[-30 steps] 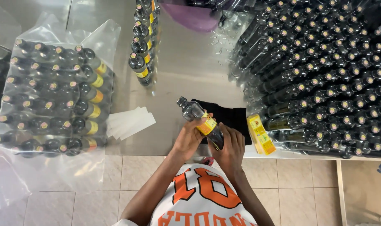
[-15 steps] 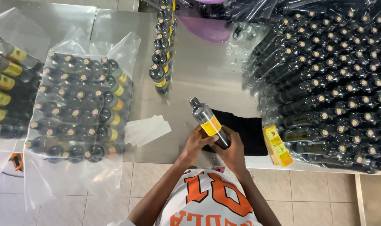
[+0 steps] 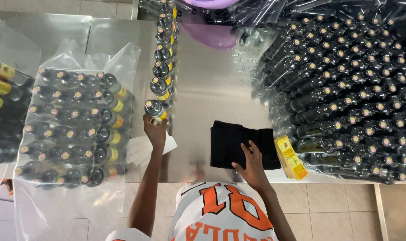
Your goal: Manually applying adhesive labels to plastic bottles at a workstation.
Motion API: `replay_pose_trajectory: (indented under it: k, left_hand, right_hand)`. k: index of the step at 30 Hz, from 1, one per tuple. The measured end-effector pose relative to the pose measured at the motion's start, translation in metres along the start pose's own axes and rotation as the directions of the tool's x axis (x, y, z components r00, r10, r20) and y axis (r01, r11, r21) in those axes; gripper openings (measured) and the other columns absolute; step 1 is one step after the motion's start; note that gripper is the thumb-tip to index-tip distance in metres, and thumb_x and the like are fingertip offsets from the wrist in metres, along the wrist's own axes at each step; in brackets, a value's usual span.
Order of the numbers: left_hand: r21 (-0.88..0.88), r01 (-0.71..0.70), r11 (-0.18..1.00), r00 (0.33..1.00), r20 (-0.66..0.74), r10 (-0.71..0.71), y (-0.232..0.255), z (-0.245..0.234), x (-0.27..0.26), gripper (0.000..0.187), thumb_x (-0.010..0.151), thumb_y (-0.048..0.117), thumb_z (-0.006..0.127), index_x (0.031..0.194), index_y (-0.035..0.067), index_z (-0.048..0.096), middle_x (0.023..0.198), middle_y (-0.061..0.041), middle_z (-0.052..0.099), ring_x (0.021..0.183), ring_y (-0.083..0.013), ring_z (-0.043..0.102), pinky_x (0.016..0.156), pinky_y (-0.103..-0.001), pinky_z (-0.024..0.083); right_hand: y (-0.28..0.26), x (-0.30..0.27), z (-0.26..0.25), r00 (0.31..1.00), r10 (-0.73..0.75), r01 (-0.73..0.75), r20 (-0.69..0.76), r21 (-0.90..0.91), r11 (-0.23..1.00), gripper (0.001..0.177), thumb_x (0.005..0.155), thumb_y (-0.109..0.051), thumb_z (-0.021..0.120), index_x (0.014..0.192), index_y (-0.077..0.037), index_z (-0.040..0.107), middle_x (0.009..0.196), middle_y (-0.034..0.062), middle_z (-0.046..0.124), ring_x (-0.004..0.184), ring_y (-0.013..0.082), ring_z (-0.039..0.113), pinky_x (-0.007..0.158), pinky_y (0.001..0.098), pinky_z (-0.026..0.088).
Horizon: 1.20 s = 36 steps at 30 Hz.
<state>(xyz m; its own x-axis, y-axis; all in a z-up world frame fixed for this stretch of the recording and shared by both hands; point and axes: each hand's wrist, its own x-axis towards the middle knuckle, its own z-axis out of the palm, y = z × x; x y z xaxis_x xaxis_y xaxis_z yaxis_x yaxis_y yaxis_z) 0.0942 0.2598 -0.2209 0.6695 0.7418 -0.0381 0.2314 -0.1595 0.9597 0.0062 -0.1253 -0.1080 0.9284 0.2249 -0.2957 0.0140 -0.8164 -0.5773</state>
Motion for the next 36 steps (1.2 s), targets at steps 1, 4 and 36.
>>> replay_pose_trajectory:
  k: [1, 4, 36]
  left_hand:
    - [0.002, 0.005, 1.000, 1.000, 0.004, -0.005, 0.003, 0.001, -0.003, 0.069, 0.081, -0.006, 0.091, 0.140, 0.005, 0.057, 0.133, -0.018, 0.066, 0.130, -0.0432, 0.065, 0.106, -0.054, 0.061]
    - [0.000, -0.075, 0.997, 0.997, -0.007, 0.075, 0.007, 0.011, 0.003, 0.070, 0.080, -0.008, 0.090, 0.141, 0.001, 0.056, 0.134, -0.020, 0.064, 0.136, -0.0411, 0.061, 0.118, -0.053, 0.050]
    - [0.773, -0.503, 0.386, 0.863, 0.427, 0.269, -0.085, -0.088, -0.078, 0.089, 0.104, 0.077, 0.051, 0.161, 0.009, 0.053, 0.156, -0.021, 0.047, 0.143, -0.0349, 0.049, 0.116, -0.052, 0.044]
  right_hand:
    - [0.003, -0.004, 0.000, 1.000, 0.006, -0.006, 0.003, -0.001, 1.000, 0.084, 0.099, -0.043, 0.079, 0.167, -0.014, 0.041, 0.173, 0.0195, 0.022, 0.157, 0.0413, 0.035, 0.128, 0.0534, 0.041]
    - [0.012, -0.005, 0.001, 0.997, 0.044, -0.043, 0.056, -0.011, 0.999, 0.082, 0.098, -0.041, 0.081, 0.165, -0.015, 0.043, 0.173, 0.0191, 0.021, 0.158, 0.0409, 0.035, 0.130, 0.0544, 0.039]
    - [0.014, 0.007, -0.015, 0.957, -0.024, 0.084, 0.290, -0.196, 0.977, 0.065, 0.106, -0.046, 0.068, 0.163, -0.023, 0.049, 0.172, 0.0105, 0.027, 0.153, 0.0311, 0.047, 0.121, 0.0485, 0.051]
